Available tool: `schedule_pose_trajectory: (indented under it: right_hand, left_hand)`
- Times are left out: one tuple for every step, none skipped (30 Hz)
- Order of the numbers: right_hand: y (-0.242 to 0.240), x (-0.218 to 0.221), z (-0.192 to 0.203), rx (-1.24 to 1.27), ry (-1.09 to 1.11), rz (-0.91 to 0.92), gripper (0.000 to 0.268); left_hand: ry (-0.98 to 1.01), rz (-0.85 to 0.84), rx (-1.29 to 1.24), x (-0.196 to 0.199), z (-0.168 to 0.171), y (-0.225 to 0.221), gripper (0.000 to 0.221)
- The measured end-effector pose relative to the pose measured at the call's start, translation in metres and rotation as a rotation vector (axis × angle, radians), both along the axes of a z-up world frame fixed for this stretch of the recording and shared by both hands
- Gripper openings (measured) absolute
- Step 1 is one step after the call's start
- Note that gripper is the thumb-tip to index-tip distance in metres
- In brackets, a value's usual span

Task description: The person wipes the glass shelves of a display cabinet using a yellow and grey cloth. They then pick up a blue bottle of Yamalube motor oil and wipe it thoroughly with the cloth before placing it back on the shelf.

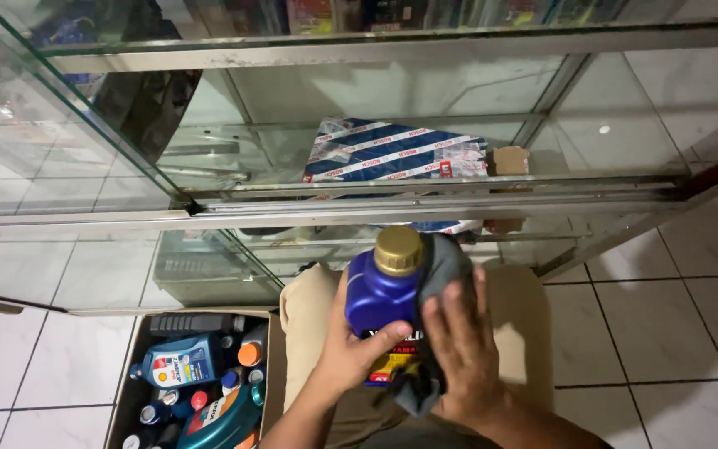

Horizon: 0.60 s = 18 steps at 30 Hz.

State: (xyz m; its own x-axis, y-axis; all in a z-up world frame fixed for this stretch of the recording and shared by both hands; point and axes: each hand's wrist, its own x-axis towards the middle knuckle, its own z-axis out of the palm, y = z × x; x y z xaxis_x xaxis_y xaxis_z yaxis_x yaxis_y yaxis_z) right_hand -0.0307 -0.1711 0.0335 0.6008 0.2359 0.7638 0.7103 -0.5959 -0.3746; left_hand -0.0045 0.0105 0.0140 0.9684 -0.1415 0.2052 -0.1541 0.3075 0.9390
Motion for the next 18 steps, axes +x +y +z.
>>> schedule_pose_trajectory:
  right_hand:
    - [0.000,0.001,0.002,0.002,0.002,0.001,0.081]
    - [0.001,0.001,0.003,-0.095,-0.064,-0.021,0.079]
    - [0.000,0.001,0.004,-0.193,-0.130,-0.044,0.079]
    - [0.001,0.005,0.017,-0.194,-0.127,-0.045,0.079]
    - [0.001,0.009,0.030,-0.265,-0.180,-0.027,0.074]
    - [0.001,0.013,0.043,-0.336,-0.232,-0.009,0.069]
    - [0.002,0.016,0.048,-0.338,-0.237,-0.008,0.069]
    - [0.003,0.018,0.054,-0.472,-0.268,0.019,0.074]
    - [0.005,0.021,0.058,-0.606,-0.298,0.049,0.079]
    - [0.009,0.024,0.067,-0.606,-0.303,0.052,0.079]
    - [0.013,0.027,0.076,-0.685,-0.317,0.104,0.073]
    - [0.017,0.031,0.085,-0.765,-0.331,0.157,0.067]
    - [0.017,0.035,0.089,-0.764,-0.331,0.158,0.067]
    - [0.016,0.040,0.093,-0.693,-0.224,0.266,0.070]
    - [0.016,0.043,0.096,-0.619,-0.113,0.372,0.074]
    - [0.011,0.049,0.103,-0.617,-0.109,0.374,0.074]
    - [0.005,0.056,0.109,-0.587,-0.133,0.250,0.071]
    - [0.000,0.062,0.117,-0.555,-0.155,0.126,0.068]
  left_hand:
    - [0.002,0.001,0.002,-0.001,0.004,0.003,0.090]
    - [-0.050,-0.008,0.033,-0.003,0.008,0.006,0.089]
    - [-0.102,-0.019,0.063,-0.004,0.011,0.008,0.088]
    - [-0.100,-0.020,0.063,-0.005,0.009,0.009,0.088]
    - [-0.096,-0.008,0.041,-0.005,0.009,0.010,0.089]
    - [-0.091,0.004,0.018,-0.005,0.008,0.011,0.089]
    - [-0.096,0.006,0.017,-0.003,-0.003,0.011,0.089]
    - [-0.102,0.048,0.059,-0.002,-0.013,0.011,0.091]
    - [-0.107,0.093,0.101,0.000,-0.025,0.011,0.093]
    - [-0.110,0.097,0.101,0.001,-0.034,0.011,0.093]
    - [-0.208,0.158,0.237,0.003,-0.044,0.011,0.093]
    - [-0.304,0.219,0.374,0.006,-0.053,0.011,0.093]
    - [-0.303,0.220,0.375,0.005,-0.049,0.011,0.093]
    - [-0.323,0.239,0.443,0.004,-0.045,0.010,0.081]
    - [-0.337,0.256,0.513,0.002,-0.041,0.010,0.068]
    - [-0.332,0.255,0.514,-0.001,-0.023,0.008,0.068]
    - [-0.316,0.299,0.572,-0.003,-0.004,0.006,0.068]
    - [-0.298,0.342,0.630,-0.004,0.015,0.004,0.069]
